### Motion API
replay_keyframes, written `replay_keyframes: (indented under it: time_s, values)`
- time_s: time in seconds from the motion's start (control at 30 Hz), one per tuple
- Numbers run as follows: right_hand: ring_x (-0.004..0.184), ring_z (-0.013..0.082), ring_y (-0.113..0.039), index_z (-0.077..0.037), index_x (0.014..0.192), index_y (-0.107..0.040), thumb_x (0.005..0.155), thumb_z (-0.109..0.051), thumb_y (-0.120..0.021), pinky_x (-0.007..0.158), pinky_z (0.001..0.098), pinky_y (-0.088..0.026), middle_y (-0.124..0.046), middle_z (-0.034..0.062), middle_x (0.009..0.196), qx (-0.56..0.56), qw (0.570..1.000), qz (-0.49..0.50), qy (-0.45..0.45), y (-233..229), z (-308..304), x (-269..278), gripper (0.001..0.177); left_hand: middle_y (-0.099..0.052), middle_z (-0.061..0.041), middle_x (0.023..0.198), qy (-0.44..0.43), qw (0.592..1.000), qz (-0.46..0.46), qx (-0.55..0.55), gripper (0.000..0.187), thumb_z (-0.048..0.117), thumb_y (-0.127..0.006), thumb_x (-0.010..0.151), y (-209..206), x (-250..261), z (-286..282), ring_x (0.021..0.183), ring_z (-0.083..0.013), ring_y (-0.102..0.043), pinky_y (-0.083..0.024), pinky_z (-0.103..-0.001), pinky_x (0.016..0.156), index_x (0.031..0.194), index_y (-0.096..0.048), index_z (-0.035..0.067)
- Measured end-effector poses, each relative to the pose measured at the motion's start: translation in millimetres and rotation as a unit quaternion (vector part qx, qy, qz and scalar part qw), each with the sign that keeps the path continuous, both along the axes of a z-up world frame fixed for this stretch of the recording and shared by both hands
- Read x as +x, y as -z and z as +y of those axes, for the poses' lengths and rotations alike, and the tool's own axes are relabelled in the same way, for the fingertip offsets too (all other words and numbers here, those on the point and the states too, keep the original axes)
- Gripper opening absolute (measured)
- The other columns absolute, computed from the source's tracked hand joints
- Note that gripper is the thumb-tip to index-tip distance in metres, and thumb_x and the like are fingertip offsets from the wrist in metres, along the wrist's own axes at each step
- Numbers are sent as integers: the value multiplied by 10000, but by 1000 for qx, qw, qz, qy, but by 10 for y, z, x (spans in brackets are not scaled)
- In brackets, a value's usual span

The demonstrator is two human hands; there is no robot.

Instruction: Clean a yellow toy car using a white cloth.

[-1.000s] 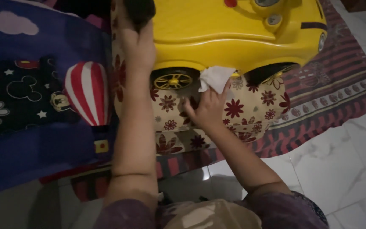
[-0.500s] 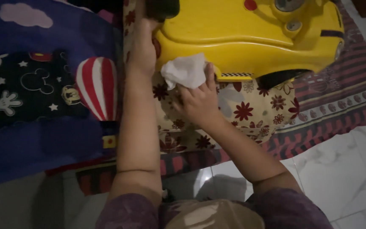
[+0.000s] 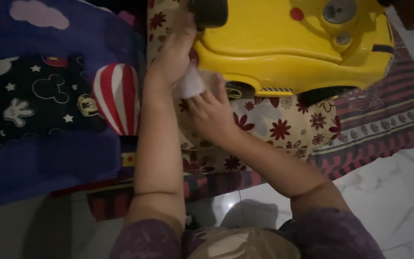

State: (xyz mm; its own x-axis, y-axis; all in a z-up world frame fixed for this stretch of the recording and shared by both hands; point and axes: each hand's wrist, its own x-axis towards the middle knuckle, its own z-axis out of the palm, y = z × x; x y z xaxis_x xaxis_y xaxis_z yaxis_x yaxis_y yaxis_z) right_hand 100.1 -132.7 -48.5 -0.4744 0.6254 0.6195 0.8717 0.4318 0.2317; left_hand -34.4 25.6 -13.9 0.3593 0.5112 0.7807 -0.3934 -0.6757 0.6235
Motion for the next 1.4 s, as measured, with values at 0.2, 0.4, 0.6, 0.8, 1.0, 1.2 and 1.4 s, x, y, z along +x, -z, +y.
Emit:
replay_keyframes:
  time_s: [0.2, 0.4, 0.6, 0.8, 1.0, 1.2, 1.4]
  values:
    - [1475, 336, -470, -34, 1267, -709, 892, -302, -711, 1266, 666, -193, -597, 158, 1445, 8, 991, -130, 12, -87, 11, 34, 462, -223, -116, 1754, -87, 993, 57, -59, 692, 544, -296, 1190, -25, 29, -19, 1656, -267, -195, -198, -366, 1408, 1719, -235, 102]
    - [1436, 475, -400, -50, 1441, -683, 933, -512, -632, 1259, 609, -105, -534, 286, 1511, -12, 998, -1, 68, -427, -270, 325, 689, -171, -102, 1768, -109, 992, 62, 20, 810, 696, -204, 1124, -161, 8, -94, 1667, -256, -169, -202, -330, 1391, 1692, -175, 120]
    - [1442, 418, -480, 81, 1289, -648, 1024, -612, -564, 1280, 615, -26, -588, 265, 1435, 40, 995, -17, 92, -677, -185, 306, 747, -222, -95, 1765, -107, 993, 48, -5, 832, 739, -211, 1112, -182, 97, -171, 1671, -252, -225, -238, -340, 1394, 1686, -198, 137]
    - [1154, 352, -598, 90, 1257, -637, 1007, -557, -662, 1242, 679, -39, -622, 186, 1198, 20, 999, -17, 37, -1076, 65, 86, 694, -337, -99, 1718, -80, 995, 38, -37, 874, 761, -229, 1075, -266, 67, -198, 1613, -243, -360, -337, -340, 1319, 1674, -235, 124]
    - [1174, 367, -617, 2, 1207, -640, 840, -403, -794, 1256, 650, -127, -612, 162, 1169, 5, 999, -1, 51, -1077, 19, 112, 568, -397, -129, 1682, -124, 991, 42, -38, 905, 783, -294, 1066, -291, -15, -236, 1570, -271, -423, -353, -370, 1298, 1692, -285, 129]
    - [1169, 388, -589, 37, 1310, -613, 928, -512, -771, 1256, 611, -135, -591, 194, 1221, -11, 991, 21, 134, -1180, -168, 255, 688, -390, -138, 1733, -193, 978, 70, -42, 959, 819, -169, 1027, -362, 34, -383, 1564, -297, -428, -397, -377, 1308, 1691, -280, 135]
    - [1314, 427, -523, 73, 1406, -559, 979, -587, -726, 1260, 612, -142, -561, 238, 1353, -23, 997, 17, 68, -1180, 81, 87, 804, -410, -128, 1682, -164, 984, 57, -44, 937, 822, -140, 1027, -397, 96, -409, 1574, -290, -445, -410, -373, 1286, 1657, -263, 139]
